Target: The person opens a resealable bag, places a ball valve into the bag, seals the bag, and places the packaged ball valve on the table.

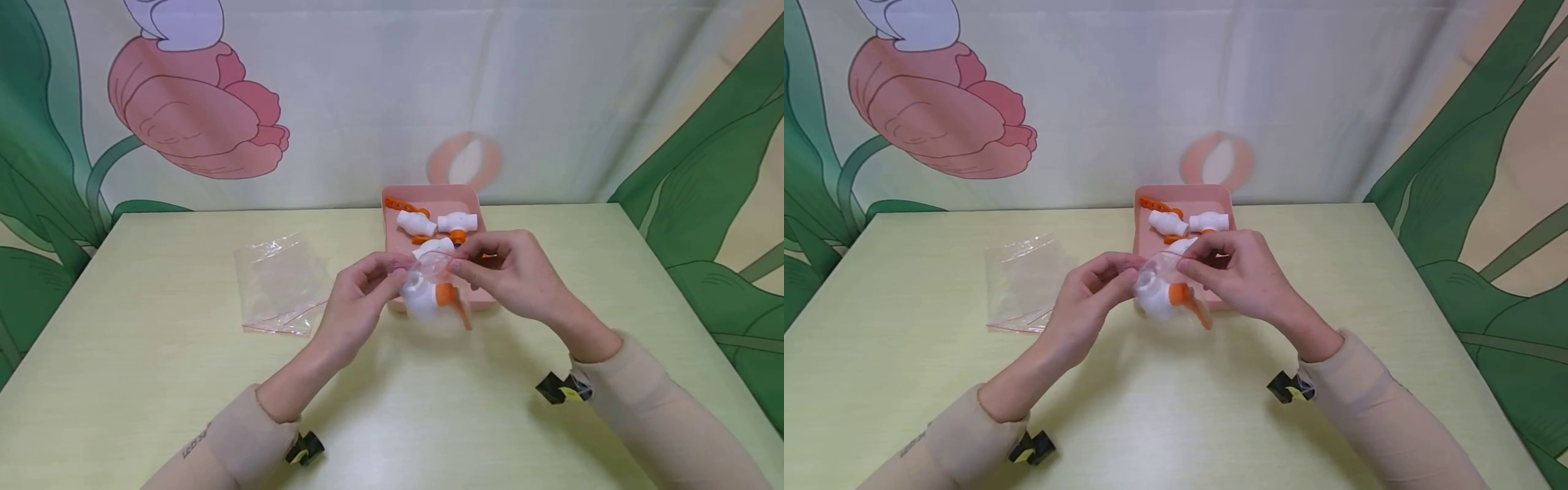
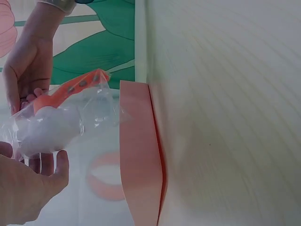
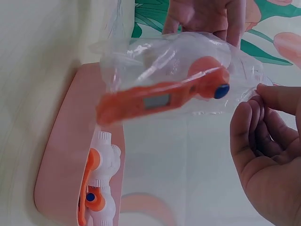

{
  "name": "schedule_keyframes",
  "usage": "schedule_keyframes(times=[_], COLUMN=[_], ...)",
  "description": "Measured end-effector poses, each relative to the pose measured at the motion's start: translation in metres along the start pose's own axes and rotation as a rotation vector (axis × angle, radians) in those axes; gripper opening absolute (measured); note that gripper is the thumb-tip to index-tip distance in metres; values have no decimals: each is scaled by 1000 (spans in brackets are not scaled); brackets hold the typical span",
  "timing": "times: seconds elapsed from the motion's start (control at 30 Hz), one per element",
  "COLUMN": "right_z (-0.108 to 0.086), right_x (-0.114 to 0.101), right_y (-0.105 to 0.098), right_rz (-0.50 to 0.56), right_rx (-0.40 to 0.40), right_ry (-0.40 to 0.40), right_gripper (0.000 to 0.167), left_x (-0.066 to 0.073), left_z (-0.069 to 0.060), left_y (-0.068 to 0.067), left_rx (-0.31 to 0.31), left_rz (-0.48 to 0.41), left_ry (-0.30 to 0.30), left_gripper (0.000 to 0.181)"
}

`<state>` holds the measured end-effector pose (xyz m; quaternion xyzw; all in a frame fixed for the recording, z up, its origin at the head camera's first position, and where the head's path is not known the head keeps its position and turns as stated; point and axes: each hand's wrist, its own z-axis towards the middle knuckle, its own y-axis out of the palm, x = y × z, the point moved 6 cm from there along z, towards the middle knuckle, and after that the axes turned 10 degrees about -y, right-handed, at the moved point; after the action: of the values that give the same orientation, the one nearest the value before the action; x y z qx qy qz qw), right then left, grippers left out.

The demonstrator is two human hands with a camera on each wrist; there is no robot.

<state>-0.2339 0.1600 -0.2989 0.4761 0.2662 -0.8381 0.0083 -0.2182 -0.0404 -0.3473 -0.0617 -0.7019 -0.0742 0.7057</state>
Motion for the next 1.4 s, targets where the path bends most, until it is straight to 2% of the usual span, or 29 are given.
schedule_keyframes(times=[0.17,0.53,0.87,1.13,1.4], right_z=[-1,-1,-1,0,0], right_x=[-2,0,2,0,0], right_y=[1,1,3,7,12], right_rz=[10,3,-4,-45,-58], right_rx=[1,9,-27,-95,-81], right_ry=[-12,7,24,-27,-70], right_gripper=[4,6,8,9,6], left_x=[1,4,12,15,17], left_z=[0,0,-5,-9,-10], left_y=[1,-3,-3,-1,2], left_rx=[-9,36,71,87,81], left_rz=[40,64,129,183,195], left_ry=[41,31,85,157,188], left_gripper=[23,14,11,10,9])
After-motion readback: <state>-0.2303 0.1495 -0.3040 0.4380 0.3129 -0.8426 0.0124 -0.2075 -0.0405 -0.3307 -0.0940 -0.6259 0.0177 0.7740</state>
